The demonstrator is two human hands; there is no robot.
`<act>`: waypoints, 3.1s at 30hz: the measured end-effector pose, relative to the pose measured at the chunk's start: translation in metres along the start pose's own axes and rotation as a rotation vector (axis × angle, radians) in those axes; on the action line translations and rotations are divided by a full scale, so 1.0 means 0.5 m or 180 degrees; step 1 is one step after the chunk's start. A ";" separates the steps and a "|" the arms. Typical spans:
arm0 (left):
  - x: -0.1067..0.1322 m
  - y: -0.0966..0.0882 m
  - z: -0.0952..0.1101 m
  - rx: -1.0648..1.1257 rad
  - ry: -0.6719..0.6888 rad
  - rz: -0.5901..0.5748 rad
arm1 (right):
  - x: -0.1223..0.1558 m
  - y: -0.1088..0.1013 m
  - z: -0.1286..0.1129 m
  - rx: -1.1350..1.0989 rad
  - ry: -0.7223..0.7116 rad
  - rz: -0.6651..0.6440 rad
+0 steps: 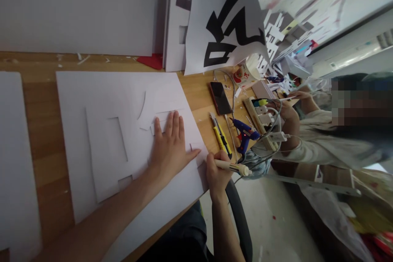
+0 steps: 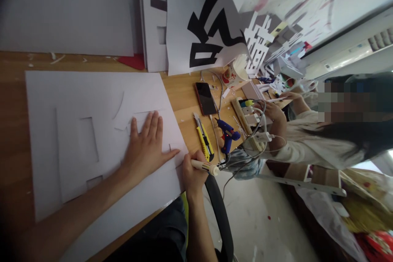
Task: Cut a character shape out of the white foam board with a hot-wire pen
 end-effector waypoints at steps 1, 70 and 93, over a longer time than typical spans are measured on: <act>0.000 0.000 0.000 0.0013 0.0003 -0.0002 | 0.000 0.000 0.000 0.0009 -0.0018 0.0003; -0.001 0.004 -0.002 -0.0082 -0.0005 -0.0066 | 0.088 0.006 -0.064 0.0115 -0.0475 -0.0594; -0.001 0.008 0.002 -0.0189 -0.0017 -0.0072 | 0.032 -0.060 -0.033 -0.1083 0.0384 0.0198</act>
Point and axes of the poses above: each hand's wrist, its own x-axis away from the middle knuckle, its own y-axis out of the palm, z = x × y, the point moved 1 cm from there along -x, towards the middle knuckle, and after that the axes turned 4 degrees about z, right-handed, at the moved point
